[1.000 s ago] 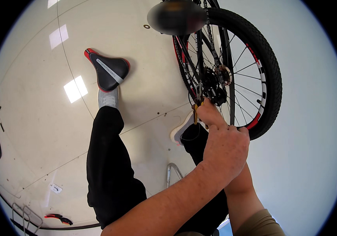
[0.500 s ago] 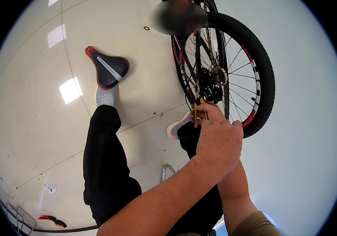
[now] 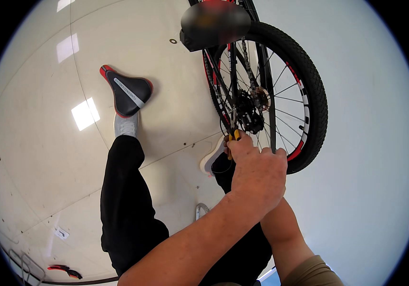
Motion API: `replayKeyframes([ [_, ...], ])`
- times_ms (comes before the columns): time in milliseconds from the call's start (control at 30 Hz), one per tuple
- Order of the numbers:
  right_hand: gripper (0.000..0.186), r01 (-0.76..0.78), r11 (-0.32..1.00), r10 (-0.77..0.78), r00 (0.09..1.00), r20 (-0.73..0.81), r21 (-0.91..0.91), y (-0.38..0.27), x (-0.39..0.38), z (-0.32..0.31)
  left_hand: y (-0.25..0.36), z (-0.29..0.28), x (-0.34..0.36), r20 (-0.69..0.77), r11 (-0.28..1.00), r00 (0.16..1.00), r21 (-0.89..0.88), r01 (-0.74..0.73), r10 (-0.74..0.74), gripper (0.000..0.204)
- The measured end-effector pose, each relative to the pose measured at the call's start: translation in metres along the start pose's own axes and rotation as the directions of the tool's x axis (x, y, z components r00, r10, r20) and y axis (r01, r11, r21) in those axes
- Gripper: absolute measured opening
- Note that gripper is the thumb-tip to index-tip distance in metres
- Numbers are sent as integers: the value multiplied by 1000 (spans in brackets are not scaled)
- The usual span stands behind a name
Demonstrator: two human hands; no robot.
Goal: The person uses pliers to adjust the rear derailleur and chain on a bicycle. They rotate the rear wheel to test the chain movement and continue making small adjustments to the derailleur mechanism.
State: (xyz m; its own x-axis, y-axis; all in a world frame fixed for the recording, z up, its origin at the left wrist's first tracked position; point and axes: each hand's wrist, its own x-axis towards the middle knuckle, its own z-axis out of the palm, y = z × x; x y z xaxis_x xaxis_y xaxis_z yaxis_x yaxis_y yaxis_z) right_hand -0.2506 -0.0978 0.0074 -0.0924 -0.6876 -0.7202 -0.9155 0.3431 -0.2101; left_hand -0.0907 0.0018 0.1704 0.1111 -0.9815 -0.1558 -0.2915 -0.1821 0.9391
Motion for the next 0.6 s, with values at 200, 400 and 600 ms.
replayKeyframes([
  [200,26,278,799,-264,959,-106,533,27,2,45,-1,13,0,-56,999,998,-32,18,-20,19],
  [400,22,409,687,-431,895,-116,600,42,24,56,3,12,0,-38,1000,999,-20,19,-19,17],
  [600,39,257,829,-273,961,-41,497,33,5,28,-2,25,-1,-73,999,997,-36,-17,15,16],
])
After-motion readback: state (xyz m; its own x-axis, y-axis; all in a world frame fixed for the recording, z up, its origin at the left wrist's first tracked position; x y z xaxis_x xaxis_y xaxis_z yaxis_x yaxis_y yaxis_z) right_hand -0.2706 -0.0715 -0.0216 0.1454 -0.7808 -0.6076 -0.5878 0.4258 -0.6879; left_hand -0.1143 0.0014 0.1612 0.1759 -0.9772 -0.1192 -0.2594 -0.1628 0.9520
